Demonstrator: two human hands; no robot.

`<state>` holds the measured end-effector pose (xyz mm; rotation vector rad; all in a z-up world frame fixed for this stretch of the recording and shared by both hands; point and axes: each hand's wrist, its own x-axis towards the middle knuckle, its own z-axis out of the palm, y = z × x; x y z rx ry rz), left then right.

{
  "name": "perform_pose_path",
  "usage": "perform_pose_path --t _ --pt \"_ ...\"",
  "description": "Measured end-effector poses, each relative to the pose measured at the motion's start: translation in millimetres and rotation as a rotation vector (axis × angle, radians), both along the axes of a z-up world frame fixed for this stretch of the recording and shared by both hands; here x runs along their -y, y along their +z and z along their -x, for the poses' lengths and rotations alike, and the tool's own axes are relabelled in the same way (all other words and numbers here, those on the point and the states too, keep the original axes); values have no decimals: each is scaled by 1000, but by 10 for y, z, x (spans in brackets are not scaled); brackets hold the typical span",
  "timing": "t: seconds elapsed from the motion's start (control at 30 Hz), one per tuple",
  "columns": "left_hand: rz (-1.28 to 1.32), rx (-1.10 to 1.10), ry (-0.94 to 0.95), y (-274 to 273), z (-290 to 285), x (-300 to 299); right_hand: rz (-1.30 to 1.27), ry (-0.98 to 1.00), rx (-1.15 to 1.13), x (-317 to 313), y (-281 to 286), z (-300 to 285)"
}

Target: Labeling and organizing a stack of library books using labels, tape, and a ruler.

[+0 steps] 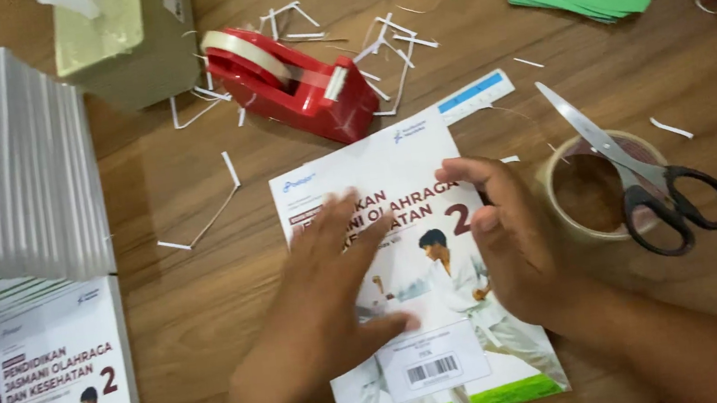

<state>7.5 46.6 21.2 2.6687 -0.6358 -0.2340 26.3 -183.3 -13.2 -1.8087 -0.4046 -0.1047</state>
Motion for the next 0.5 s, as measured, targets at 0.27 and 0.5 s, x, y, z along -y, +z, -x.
perform_pose_path --t 0.27,0.5 --pt "-47 -238 46 80 -67 -206 -3 49 -62 -8 -5 14" --pt "-42 -214 56 107 -145 -272 40 62 -169 15 24 30"
